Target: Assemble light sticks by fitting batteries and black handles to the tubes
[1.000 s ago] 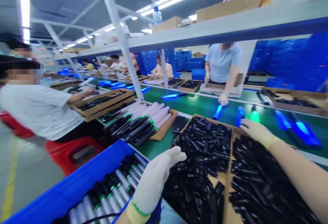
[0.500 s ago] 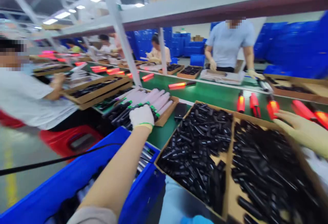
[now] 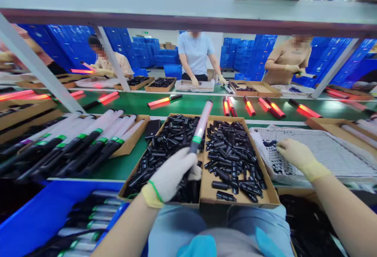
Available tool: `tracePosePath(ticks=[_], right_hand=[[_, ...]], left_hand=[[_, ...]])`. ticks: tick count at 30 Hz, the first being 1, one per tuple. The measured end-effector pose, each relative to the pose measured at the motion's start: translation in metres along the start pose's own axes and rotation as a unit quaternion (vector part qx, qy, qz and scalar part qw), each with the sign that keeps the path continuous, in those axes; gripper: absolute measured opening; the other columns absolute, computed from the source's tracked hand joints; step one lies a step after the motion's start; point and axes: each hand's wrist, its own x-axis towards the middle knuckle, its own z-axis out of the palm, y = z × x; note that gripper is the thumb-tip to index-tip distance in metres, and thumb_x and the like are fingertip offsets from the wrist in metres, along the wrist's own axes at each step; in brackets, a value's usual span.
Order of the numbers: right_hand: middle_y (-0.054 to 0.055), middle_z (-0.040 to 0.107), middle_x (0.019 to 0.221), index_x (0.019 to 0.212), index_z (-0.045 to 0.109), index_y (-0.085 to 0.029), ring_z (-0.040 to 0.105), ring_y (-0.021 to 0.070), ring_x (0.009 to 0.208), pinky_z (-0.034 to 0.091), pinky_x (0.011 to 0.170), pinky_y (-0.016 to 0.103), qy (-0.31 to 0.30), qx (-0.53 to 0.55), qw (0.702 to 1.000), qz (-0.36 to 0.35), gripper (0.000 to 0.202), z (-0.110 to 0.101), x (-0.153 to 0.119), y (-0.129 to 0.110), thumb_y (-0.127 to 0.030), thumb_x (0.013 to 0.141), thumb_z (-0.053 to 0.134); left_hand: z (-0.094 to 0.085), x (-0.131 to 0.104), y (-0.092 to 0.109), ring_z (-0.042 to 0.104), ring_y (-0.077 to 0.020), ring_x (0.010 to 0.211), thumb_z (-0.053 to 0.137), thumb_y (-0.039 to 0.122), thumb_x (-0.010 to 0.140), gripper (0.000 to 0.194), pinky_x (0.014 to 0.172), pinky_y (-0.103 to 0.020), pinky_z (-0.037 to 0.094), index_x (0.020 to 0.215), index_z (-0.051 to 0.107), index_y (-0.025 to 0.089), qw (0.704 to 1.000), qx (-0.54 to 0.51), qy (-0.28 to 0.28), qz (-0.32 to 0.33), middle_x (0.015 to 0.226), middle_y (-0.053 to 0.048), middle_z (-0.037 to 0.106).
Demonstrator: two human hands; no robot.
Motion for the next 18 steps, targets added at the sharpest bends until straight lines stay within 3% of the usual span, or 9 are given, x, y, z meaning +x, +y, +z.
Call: tracePosePath(ticks=[3, 6, 8, 12, 15, 18], right_hand=[[0.008, 0.066, 0.105, 0.101, 0.066, -0.014, 0.063, 0.0217, 0.098, 0.05, 0.088, 0.044, -0.048, -0.049, 0.997, 0.028, 0.027, 0.0, 0.02, -0.006, -0.038, 0.094, 0.057], [0.008, 0.064, 0.111, 0.106, 0.064, -0.015, 0.061, 0.0213, 0.102, 0.05, 0.09, 0.045, -0.081, -0.066, 0.994, 0.016, 0.028, -0.003, 0.029, -0.004, -0.04, 0.094, 0.058], [0.007, 0.063, 0.112, 0.108, 0.063, -0.015, 0.061, 0.0206, 0.101, 0.051, 0.088, 0.043, -0.093, -0.063, 0.994, 0.0, 0.028, -0.004, 0.03, -0.003, -0.039, 0.095, 0.057], [0.008, 0.064, 0.11, 0.106, 0.064, -0.015, 0.062, 0.0199, 0.099, 0.052, 0.087, 0.042, -0.092, -0.069, 0.993, 0.005, 0.029, -0.001, 0.03, -0.011, -0.041, 0.095, 0.056], [0.007, 0.065, 0.105, 0.101, 0.064, -0.013, 0.062, 0.0194, 0.097, 0.051, 0.087, 0.041, -0.07, -0.071, 0.995, 0.013, 0.026, -0.001, 0.029, -0.018, -0.038, 0.094, 0.059], [0.01, 0.066, 0.101, 0.09, 0.068, -0.013, 0.062, 0.0225, 0.095, 0.05, 0.083, 0.041, -0.026, -0.047, 0.999, 0.005, 0.021, -0.008, 0.02, -0.018, -0.03, 0.094, 0.056]], left_hand=[[0.05, -0.005, -0.021, 0.054, -0.0106, 0.054, 0.061, 0.033, 0.083, 0.022, 0.053, -0.024, 0.045, 0.096, 0.052, 0.018, 0.984, -0.124, -0.098, -0.08, 0.073, 0.0, 0.057], [0.078, -0.011, -0.035, 0.049, -0.0073, 0.049, 0.062, 0.031, 0.083, 0.02, 0.048, -0.023, 0.044, 0.094, 0.054, 0.016, 0.97, -0.194, -0.12, -0.084, 0.079, -0.001, 0.058], [0.088, -0.012, -0.038, 0.046, -0.0065, 0.047, 0.061, 0.034, 0.086, 0.021, 0.046, -0.022, 0.042, 0.097, 0.056, 0.017, 0.96, -0.243, -0.105, -0.086, 0.075, 0.001, 0.055], [0.098, -0.008, -0.037, 0.05, -0.0079, 0.049, 0.057, 0.052, 0.088, 0.043, 0.046, -0.022, 0.043, 0.115, 0.058, 0.018, 0.919, -0.336, -0.119, -0.166, 0.076, 0.001, 0.056], [0.105, -0.006, -0.036, 0.056, -0.0094, 0.053, 0.057, 0.048, 0.089, 0.043, 0.051, -0.024, 0.047, 0.118, 0.059, 0.016, 0.886, -0.397, -0.148, -0.187, 0.078, 0.0, 0.058], [0.112, -0.009, -0.038, 0.06, -0.0103, 0.058, 0.057, 0.044, 0.09, 0.04, 0.054, -0.024, 0.05, 0.117, 0.06, 0.014, 0.864, -0.444, -0.142, -0.188, 0.082, -0.002, 0.061]])
